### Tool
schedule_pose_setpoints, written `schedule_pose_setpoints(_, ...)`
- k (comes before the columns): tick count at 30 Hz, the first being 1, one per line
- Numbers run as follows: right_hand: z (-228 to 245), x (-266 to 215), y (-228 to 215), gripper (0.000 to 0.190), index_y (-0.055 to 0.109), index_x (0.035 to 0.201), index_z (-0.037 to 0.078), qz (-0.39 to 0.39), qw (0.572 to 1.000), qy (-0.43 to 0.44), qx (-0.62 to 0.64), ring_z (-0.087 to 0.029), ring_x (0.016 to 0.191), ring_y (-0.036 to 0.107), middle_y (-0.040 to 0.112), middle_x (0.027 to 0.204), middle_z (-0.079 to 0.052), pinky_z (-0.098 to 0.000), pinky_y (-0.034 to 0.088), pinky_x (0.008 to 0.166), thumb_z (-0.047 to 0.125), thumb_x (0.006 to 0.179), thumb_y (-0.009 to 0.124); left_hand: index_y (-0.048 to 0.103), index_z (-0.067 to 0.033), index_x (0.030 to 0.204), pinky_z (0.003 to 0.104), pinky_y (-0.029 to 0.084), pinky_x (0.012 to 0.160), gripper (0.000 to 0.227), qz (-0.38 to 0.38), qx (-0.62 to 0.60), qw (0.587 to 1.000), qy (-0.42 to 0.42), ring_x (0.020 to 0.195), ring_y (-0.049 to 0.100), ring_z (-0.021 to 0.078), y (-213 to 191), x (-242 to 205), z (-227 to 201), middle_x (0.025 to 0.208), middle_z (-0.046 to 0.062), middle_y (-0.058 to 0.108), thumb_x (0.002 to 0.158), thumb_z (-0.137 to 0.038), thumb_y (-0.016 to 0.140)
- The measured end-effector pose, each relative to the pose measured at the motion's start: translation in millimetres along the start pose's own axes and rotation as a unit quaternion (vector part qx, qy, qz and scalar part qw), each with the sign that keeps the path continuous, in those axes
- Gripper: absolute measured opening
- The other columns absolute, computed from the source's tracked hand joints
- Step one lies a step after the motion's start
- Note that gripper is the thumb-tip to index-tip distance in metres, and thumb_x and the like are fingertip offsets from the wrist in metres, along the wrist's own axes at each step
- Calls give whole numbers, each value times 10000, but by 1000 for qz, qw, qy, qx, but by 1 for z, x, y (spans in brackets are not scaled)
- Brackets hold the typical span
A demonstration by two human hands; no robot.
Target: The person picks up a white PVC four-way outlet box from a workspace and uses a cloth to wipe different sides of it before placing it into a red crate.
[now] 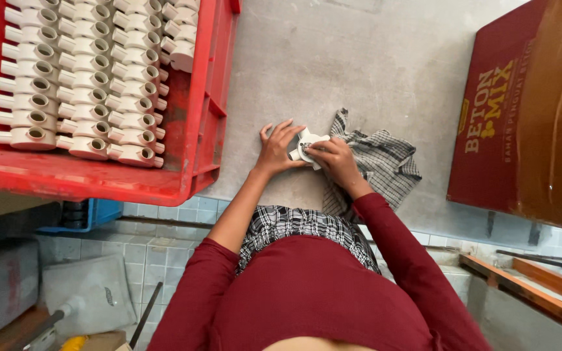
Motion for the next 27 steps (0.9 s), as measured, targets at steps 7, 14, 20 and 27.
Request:
schedule_pose_setpoints(7, -4, 7, 26, 113, 729, 923, 129, -70, 997, 7, -26, -242, 708, 582, 660, 885, -36, -360, 471, 646, 94, 830, 676, 509, -260, 1262, 522, 156, 1008, 872, -18, 18, 1000, 2, 1250, 427, 165, -3, 0, 0, 1208, -44, 580, 476, -495, 805)
schedule_pose_setpoints(14, -17, 2, 36, 141, 725, 939, 126, -90, 995, 34, -21, -246, 750, 595, 648, 883, -41, -351, 496, 668, 74, 817, 677, 521, -258, 1250, 538, 163, 997, 862, -35, 45, 998, 3, 1236, 441, 168, -6, -1, -4, 1183, -48, 594, 466, -465, 814)
schedule_pose_setpoints(20, -16, -4, 28, 98, 728, 900, 149, -61, 998, -6, -30, -227, 698, 577, 651, 858, -21, -346, 485, 641, 120, 819, 682, 532, -247, 1239, 547, 164, 992, 831, -48, 53, 997, 14, 1209, 459, 168, -5, -2, -9, 1167, -46, 601, 483, -460, 804)
schedule_pose_setpoints(27, 17, -10, 27, 90, 729, 891, 172, -48, 998, -37, -32, -216, 694, 565, 653, 864, -17, -323, 482, 640, 169, 853, 648, 543, -253, 1215, 531, 180, 987, 735, -71, 112, 991, 28, 1182, 471, 139, 0, -5, -5, 1133, -70, 600, 527, -386, 765)
Point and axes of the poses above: each hand's wrist, its own x-axis towards the middle knuckle, its own y-axis out of the palm, z = x × y, the point moved 2 cm from there along x, towards the middle knuckle
